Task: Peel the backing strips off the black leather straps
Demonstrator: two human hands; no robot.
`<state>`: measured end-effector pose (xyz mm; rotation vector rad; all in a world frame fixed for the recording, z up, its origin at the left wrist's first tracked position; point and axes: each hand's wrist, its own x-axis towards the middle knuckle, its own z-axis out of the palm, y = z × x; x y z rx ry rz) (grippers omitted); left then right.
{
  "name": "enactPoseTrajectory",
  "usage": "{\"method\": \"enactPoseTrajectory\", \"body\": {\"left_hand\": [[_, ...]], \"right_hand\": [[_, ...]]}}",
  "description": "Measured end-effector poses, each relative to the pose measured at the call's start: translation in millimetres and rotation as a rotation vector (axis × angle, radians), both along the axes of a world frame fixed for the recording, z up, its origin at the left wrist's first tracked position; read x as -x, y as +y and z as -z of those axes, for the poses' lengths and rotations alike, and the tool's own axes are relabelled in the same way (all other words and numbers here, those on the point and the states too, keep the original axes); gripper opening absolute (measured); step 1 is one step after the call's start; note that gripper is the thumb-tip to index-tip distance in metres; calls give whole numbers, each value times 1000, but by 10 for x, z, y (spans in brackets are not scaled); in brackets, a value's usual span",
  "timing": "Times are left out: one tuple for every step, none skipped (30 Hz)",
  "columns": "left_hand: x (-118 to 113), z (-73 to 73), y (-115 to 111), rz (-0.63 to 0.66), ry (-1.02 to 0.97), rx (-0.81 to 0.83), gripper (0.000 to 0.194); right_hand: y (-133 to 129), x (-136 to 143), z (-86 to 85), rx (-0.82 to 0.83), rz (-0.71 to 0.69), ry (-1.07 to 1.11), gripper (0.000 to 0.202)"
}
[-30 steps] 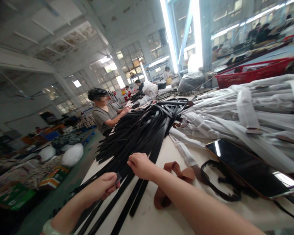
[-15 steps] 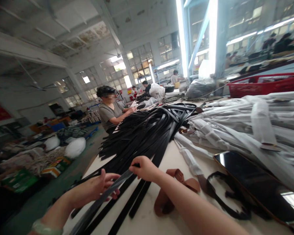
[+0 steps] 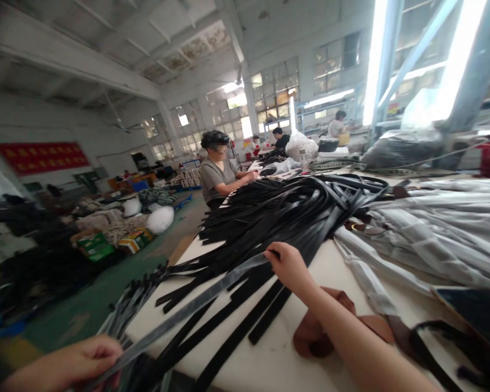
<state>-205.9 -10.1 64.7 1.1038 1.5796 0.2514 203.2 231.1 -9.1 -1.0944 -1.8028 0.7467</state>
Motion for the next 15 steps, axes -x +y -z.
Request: {"method": "enactPoseTrajectory", "body": {"left_hand": [[54,-68,-55,-46,37,-12,41],[112,-135,-99,-74,88,-37,44],[173,-196,-132,-85,148,-71,47],[233,-250,-150,-84,210,-114,49],[287,-292,-153,-82,270,-167,50],[327,-322,-139,-85,324,-223,50],[345,-338,-107,-95,374,-278,49],[334,-340,-56,-117,426,-334,48],[285,-327,12,-148,478,-388,47],[195,-298,98,-176,536,-446,46],[61,-255,197,-195,592,-508,45],[-111,-199,305,-201,637,-576,44],[-313,-133,419,-181,659,-639,44],[-531,-62,535,-129,654,-694,44],[-751,10,648,-66,644,-753,47]], "right_hand": [[30,-41,1,-4,57,-9,25],[60,-82,5,-2,109,-18,27],[88,-118,14,3,154,-26,28],[114,-147,27,9,189,-35,29],[134,-167,45,15,213,-45,30],[150,-177,67,23,227,-53,30],[160,-178,93,23,229,-65,30],[165,-170,121,5,224,-83,30],[165,-156,150,-30,212,-106,29],[158,-139,176,-77,197,-128,29],[145,-120,195,-126,184,-141,29],[125,-104,205,-171,174,-140,30],[100,-92,203,-208,163,-119,31],[68,-86,188,-237,152,-83,31],[32,-86,161,-268,142,-42,30]]}}
